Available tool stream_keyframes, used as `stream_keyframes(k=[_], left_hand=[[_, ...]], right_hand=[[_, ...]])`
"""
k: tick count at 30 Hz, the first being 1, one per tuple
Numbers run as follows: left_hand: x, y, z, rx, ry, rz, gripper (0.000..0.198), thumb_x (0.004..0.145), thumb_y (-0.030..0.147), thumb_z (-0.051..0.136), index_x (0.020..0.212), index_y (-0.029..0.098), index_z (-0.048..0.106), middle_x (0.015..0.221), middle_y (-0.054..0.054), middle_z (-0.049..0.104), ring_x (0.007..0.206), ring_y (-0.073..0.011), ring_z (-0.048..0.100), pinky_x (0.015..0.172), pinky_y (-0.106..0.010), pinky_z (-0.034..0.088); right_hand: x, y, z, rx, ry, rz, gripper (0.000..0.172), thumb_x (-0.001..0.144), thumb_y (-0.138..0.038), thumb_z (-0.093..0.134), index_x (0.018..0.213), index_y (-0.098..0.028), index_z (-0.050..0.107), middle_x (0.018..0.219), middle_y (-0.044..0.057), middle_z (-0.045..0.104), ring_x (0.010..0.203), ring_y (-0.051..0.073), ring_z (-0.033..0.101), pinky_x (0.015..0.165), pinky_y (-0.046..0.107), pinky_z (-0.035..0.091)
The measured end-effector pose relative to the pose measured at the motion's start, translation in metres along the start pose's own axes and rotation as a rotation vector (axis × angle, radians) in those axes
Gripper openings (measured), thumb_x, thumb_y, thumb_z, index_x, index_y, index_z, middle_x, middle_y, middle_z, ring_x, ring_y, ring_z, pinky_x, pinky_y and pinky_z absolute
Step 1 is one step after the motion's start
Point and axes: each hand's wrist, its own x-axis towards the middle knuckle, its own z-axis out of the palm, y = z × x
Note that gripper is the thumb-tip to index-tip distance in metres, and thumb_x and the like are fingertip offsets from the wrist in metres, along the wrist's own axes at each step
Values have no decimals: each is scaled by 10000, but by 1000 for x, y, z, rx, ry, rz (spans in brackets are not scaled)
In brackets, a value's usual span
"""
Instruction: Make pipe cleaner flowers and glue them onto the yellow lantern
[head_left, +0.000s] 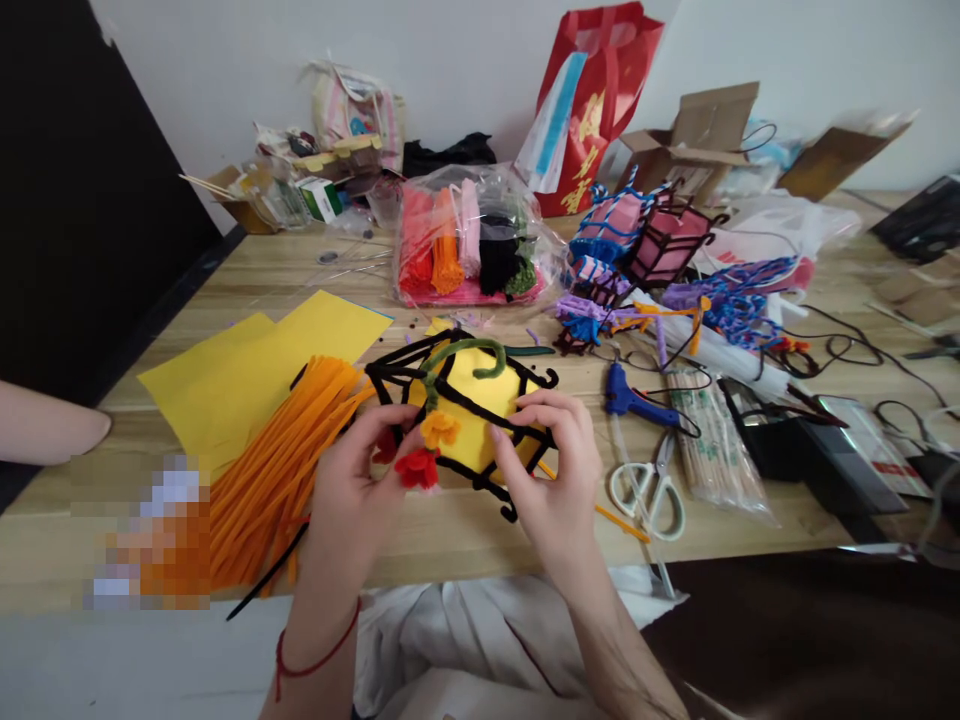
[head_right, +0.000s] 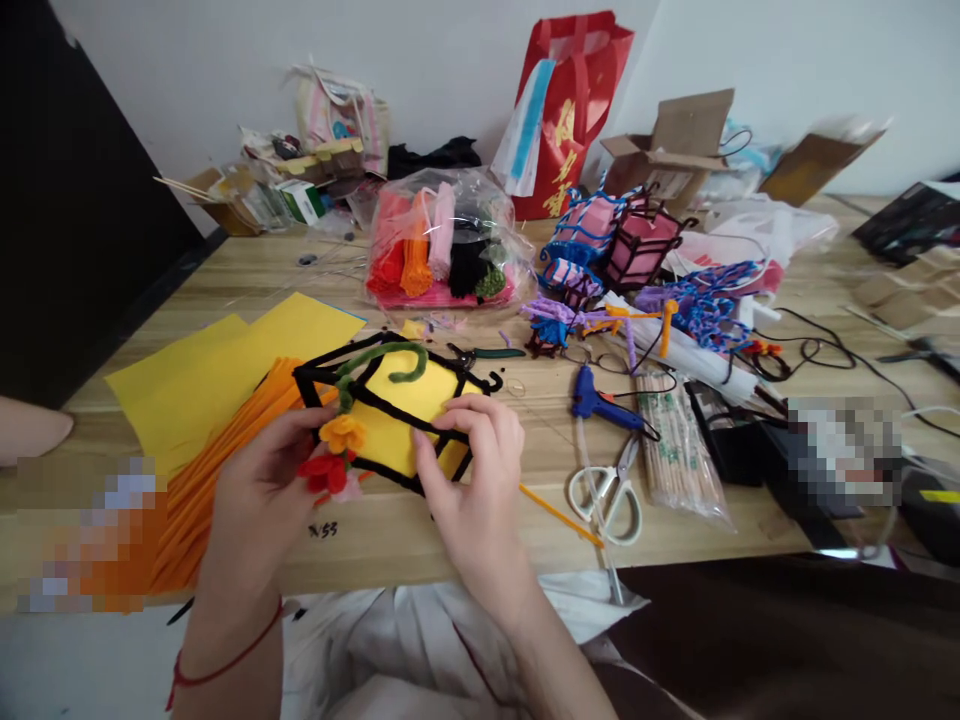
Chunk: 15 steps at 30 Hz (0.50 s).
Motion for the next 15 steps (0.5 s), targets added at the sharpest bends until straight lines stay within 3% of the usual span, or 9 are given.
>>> stream_keyframes(k=[5,9,15], left_hand=[[6,-16,2,-31,36,-73,258,667,316,783,903,218,747,799,-8,705,675,-135,618,592,-216,521],[5,-29,8,43,108,-50,246,711,321,749,936,220,741,784,-3,689,654,-139,606,572,-229,529],[5,-22,9,28,42,-59,242,818,399,691,960,217,763,851,-32,733,748,-155,660,658,-236,548]], right_hand=[[-5,4,3,-25,-21,-40,109,900,-174,673,948,-219,585,1023,66,639,997,223,622,881,414,495],[-8,7,4,-54,-12,-63,87,921,-173,655,950,-214,583,1011,66,641,983,215,622,878,408,495],[-7,11,1,-43,0,-70,93,923,-182,659,965,-222,586,1016,68,636,977,215,627,870,408,518]])
